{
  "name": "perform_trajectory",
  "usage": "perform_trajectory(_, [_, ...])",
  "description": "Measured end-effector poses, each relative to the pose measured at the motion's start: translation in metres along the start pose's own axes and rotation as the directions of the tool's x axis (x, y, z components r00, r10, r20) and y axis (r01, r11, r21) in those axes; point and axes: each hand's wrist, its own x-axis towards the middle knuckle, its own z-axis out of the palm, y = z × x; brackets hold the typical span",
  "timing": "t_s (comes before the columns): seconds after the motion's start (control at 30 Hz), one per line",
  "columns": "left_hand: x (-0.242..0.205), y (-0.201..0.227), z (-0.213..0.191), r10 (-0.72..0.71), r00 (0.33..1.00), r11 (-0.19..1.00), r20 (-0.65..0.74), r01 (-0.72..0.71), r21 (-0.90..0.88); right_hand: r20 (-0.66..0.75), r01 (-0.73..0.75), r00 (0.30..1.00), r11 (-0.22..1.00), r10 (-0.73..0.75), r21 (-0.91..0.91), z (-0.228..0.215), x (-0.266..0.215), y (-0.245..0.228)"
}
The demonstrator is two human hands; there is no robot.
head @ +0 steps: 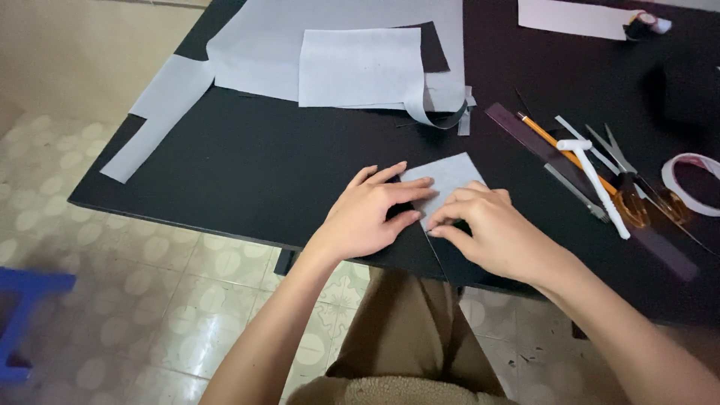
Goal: Preparing leather pieces by folding and then using a multi-prong punch and mallet to create stitching holes.
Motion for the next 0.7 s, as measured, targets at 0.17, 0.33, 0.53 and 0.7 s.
perform_trajectory(0.17, [-0.002,0.007,-0.003,-0.039,0.999,0.999,0.014,0.039,-0.016,0.088,-0.029,0.996,0.999,0.028,0.017,-0.009,0.008,-0.009])
perform_trajectory(0.33, [-0.001,0.007,-0.004,-0.041,0.999,0.999,0.023,0.042,-0.006,0.079,-0.018,0.997,0.999,0.021,-0.044,0.002,0.003,-0.004])
perform_trajectory(0.53, [-0.003,0.008,-0.004,-0.043,0.999,0.999,0.028,0.043,-0.005,-0.296,0.21,0.922,0.965,-0.249,-0.157,0.046,-0.023,0.037])
perform_trajectory(0.7, [-0.002,0.011,-0.005,-0.018,0.999,0.999,0.05,0.016,0.045,-0.47,0.325,0.778,0.907,-0.418,-0.269,0.053,-0.036,0.039])
